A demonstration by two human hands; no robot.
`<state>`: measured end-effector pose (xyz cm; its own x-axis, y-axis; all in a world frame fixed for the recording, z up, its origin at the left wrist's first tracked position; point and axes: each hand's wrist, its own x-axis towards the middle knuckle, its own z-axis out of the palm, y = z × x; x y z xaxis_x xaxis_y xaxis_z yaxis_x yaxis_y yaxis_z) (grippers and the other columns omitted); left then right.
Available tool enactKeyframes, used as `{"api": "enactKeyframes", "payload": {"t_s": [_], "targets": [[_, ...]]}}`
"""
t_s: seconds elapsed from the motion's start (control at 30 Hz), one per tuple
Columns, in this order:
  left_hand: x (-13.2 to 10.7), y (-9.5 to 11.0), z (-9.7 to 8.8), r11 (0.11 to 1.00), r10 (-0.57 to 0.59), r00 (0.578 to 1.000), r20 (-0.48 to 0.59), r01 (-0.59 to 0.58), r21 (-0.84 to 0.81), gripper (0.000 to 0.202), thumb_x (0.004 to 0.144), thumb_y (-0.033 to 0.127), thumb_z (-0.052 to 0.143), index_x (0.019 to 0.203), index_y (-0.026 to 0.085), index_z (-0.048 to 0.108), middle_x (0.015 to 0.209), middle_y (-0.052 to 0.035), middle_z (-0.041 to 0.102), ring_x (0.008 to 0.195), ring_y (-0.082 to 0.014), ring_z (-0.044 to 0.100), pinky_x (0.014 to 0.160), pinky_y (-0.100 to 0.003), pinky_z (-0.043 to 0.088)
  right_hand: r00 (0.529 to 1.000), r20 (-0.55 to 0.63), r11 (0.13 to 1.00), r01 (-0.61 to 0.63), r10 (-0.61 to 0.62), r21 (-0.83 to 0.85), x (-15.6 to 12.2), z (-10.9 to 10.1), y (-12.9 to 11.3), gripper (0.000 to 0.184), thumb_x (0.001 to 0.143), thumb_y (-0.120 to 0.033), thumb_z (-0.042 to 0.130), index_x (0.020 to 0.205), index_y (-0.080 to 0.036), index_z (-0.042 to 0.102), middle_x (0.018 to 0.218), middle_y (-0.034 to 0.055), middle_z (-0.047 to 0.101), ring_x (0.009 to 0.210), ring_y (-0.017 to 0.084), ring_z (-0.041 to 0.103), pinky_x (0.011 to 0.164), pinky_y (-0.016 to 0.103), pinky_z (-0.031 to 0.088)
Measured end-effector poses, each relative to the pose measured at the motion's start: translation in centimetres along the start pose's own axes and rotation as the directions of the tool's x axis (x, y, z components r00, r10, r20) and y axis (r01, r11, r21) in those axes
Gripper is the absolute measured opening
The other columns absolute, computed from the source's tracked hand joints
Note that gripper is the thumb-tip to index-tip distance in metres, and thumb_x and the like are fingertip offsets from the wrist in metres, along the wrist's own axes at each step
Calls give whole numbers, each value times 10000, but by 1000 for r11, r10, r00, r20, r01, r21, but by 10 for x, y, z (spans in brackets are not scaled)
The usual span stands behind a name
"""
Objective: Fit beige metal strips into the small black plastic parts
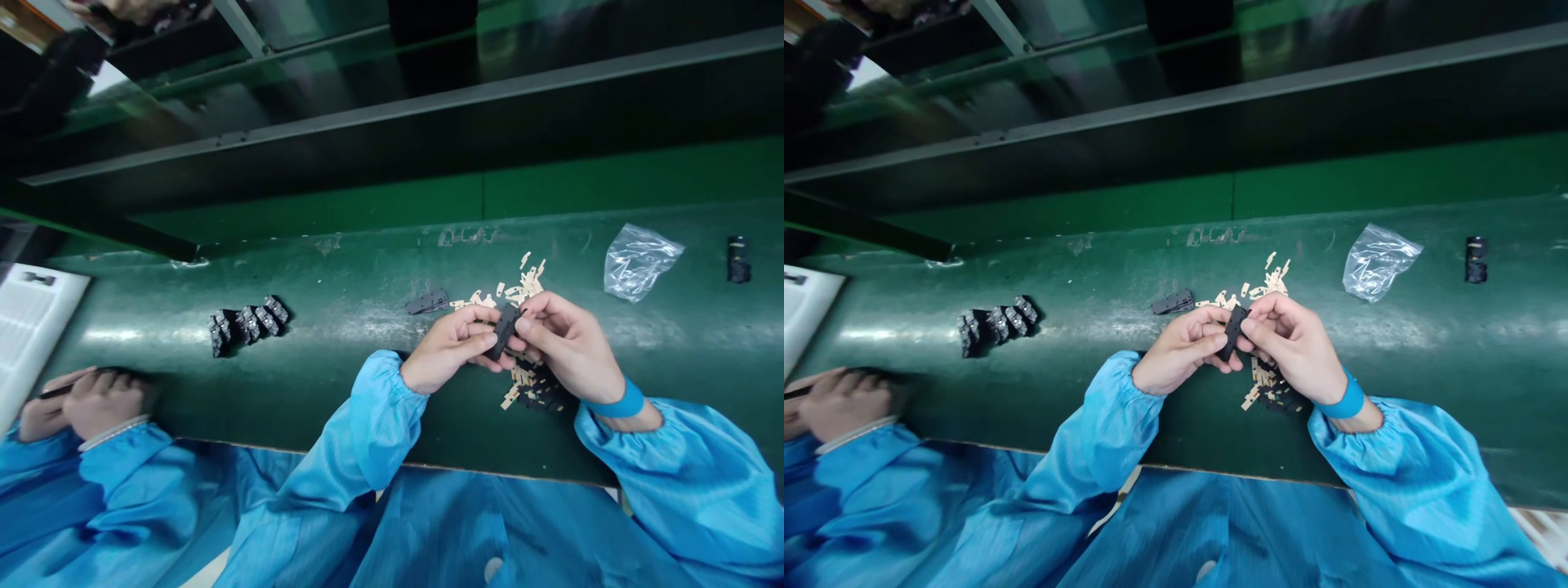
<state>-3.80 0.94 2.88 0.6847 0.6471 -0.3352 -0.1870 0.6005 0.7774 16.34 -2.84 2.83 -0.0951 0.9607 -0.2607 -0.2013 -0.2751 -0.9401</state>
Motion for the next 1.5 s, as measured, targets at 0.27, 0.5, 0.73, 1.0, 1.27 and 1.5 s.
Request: {"api": "enactKeyframes", "payload": {"t_s": [0.27,0.5,0.73,1.0,1.27,1.5], "targets": [[0,-2,-4,999,-24,999,43,26,-38,365,893,338,765,1153,142,599,1007,-129,792,752,-156,768,650,-217,596,1000,20,1000,-2,2,17,-2,2,-2,270,885,-414,780,911,-221,593,668,-25,661,477,90,484,443,225,380],[0,-1,-5,996,-51,997,59,55,-72,358,891,325,765,1161,136,624,1019,-134,788,755,-154,765,640,-208,594,1000,17,1000,-2,2,-1,-2,0,0,274,879,-424,782,921,-222,603,680,-30,634,484,95,498,447,237,400],[0,2,-7,998,-35,999,-9,34,-62,353,885,314,767,1171,133,666,1055,-138,784,735,-133,745,634,-204,582,979,-106,972,154,-174,-175,-1,-8,-9,166,921,-369,737,935,-221,663,662,-34,597,511,97,508,488,248,421],[-1,1,-7,998,-58,998,-8,58,-38,403,877,328,771,1203,115,666,1057,-161,781,717,-136,735,619,-211,574,958,-122,938,219,-258,-269,-2,-1,-17,155,874,-335,780,880,-221,676,759,4,670,566,107,567,520,248,479],[-1,2,-7,996,-70,998,11,70,-48,390,879,314,772,1196,111,667,1028,-145,784,711,-130,731,620,-209,574,943,-104,905,265,-315,-334,-1,-4,-13,115,896,-273,739,852,-203,660,717,-3,650,559,98,559,515,225,467],[-1,2,-8,996,-65,997,35,67,-64,366,893,303,758,1202,121,690,984,-111,775,690,-112,715,623,-204,570,943,-124,906,252,-309,-340,-3,0,-15,118,892,-255,725,828,-197,645,683,-15,615,535,86,519,497,219,426]]}}
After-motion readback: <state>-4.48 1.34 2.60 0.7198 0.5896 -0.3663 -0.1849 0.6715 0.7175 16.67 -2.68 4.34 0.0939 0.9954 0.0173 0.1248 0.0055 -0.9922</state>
